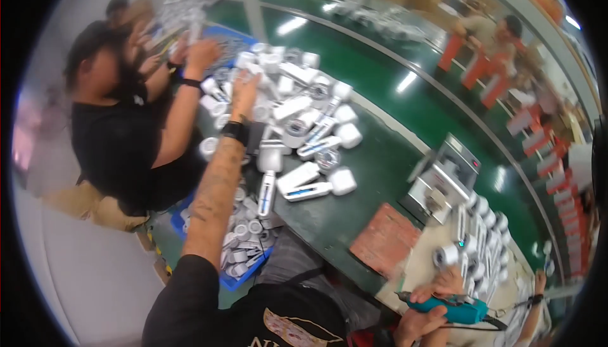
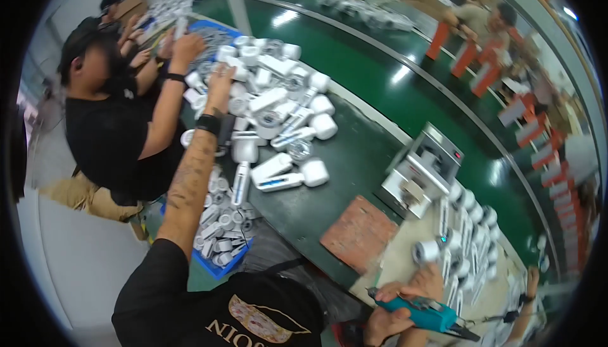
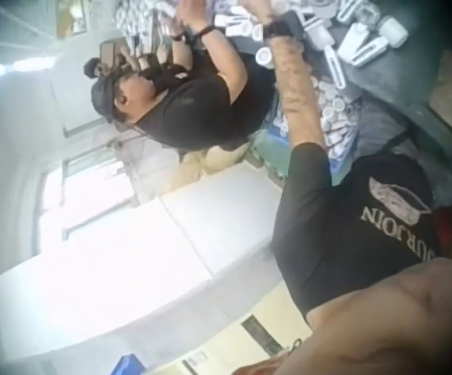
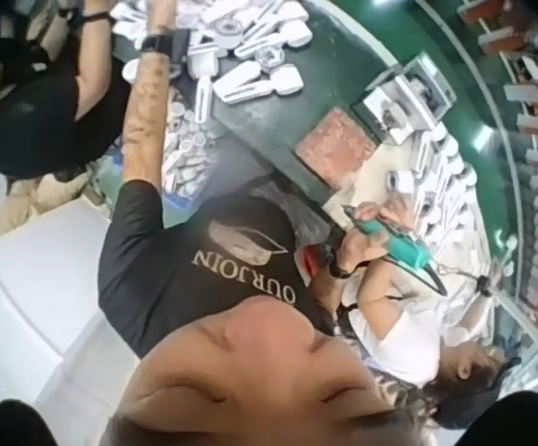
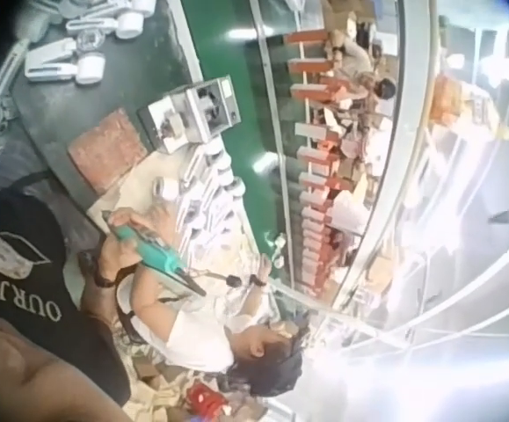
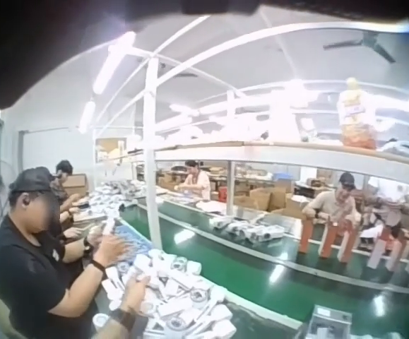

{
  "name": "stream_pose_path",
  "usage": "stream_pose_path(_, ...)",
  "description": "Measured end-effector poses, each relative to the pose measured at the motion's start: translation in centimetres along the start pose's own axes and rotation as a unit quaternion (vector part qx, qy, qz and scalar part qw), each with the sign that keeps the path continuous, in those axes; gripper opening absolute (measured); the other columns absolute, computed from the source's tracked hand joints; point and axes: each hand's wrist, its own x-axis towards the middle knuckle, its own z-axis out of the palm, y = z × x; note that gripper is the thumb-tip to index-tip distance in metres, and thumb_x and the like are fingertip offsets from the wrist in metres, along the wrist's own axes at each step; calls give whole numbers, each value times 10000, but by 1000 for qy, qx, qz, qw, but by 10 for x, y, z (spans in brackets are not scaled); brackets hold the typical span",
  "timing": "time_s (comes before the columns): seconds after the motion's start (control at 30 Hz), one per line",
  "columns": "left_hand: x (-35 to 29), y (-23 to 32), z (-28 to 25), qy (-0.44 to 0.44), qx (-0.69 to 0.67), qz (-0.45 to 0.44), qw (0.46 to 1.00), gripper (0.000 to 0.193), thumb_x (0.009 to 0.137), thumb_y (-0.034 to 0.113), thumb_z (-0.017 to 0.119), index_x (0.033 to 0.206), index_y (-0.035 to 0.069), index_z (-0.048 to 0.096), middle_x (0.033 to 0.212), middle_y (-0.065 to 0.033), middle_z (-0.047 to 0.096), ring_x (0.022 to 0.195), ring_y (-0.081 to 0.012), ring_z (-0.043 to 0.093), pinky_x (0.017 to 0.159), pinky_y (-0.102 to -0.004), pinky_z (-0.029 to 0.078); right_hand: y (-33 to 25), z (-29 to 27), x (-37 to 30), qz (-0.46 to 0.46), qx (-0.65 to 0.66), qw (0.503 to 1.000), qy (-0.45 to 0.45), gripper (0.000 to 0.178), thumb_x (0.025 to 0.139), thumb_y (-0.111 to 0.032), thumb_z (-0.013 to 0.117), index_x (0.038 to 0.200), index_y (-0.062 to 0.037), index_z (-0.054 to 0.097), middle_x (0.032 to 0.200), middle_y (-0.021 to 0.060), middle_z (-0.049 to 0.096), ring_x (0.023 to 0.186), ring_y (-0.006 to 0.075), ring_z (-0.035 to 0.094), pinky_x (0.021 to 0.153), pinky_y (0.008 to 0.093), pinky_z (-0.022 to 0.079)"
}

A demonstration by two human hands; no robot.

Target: The person picks up a white fan, places it on a block, and uses a power tool to drive a screw into it. They then fit a battery and a cover into the fan and drive another screw into the casing.

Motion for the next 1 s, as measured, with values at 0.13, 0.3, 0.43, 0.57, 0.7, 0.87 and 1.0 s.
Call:
stream_pose_path(0.13,-82,84,25,-38,-44,186,981,347,1004,148,602,1309,-9,556,1237,-131,632,1120,-189,601,988,-319,474,2,-1,-4,32,26,999,12,641,895,-576,674,1075,7,475,705,81,535,603,192,556,556,296,465)
stream_pose_path(0.3,-281,173,107,-465,-52,269,842,284,911,114,645,1164,-12,630,957,-107,675,787,-189,637,763,-334,513,-8,-18,-11,64,78,995,-4,610,852,-450,780,1111,32,511,757,131,587,675,245,595,615,346,495)
stream_pose_path(0.43,-394,148,168,-638,27,365,677,491,944,329,620,1334,41,543,1012,-172,679,919,-339,655,804,-434,523,-15,-25,-17,67,81,994,4,618,849,-450,782,1131,26,508,780,134,581,695,239,591,624,341,491)
stream_pose_path(0.57,-464,135,219,-696,54,364,616,558,990,436,515,1422,87,464,1033,-168,661,975,-349,648,855,-461,510,-19,-37,-25,67,82,994,4,599,851,-423,789,1141,20,510,816,129,578,724,235,590,644,340,493)
stream_pose_path(0.7,-491,130,231,-674,113,402,609,544,999,448,487,1410,92,484,1099,-192,610,1040,-373,626,882,-496,500,-18,-42,-26,65,87,994,-1,579,858,-394,790,1151,20,509,827,126,582,733,232,593,652,344,495)
stream_pose_path(0.87,-473,128,210,-602,119,436,658,488,947,288,574,1390,97,498,1161,-199,566,1067,-354,584,867,-477,515,-9,-49,-17,43,42,998,28,603,850,-405,797,1156,30,511,831,117,583,740,224,598,650,341,496)
stream_pose_path(1.0,-415,163,171,-630,166,449,611,554,846,156,641,1378,92,498,1155,-170,569,1080,-316,573,873,-434,516,0,-48,-6,46,45,997,34,614,846,-417,800,1155,31,517,850,110,588,748,218,601,661,330,499)
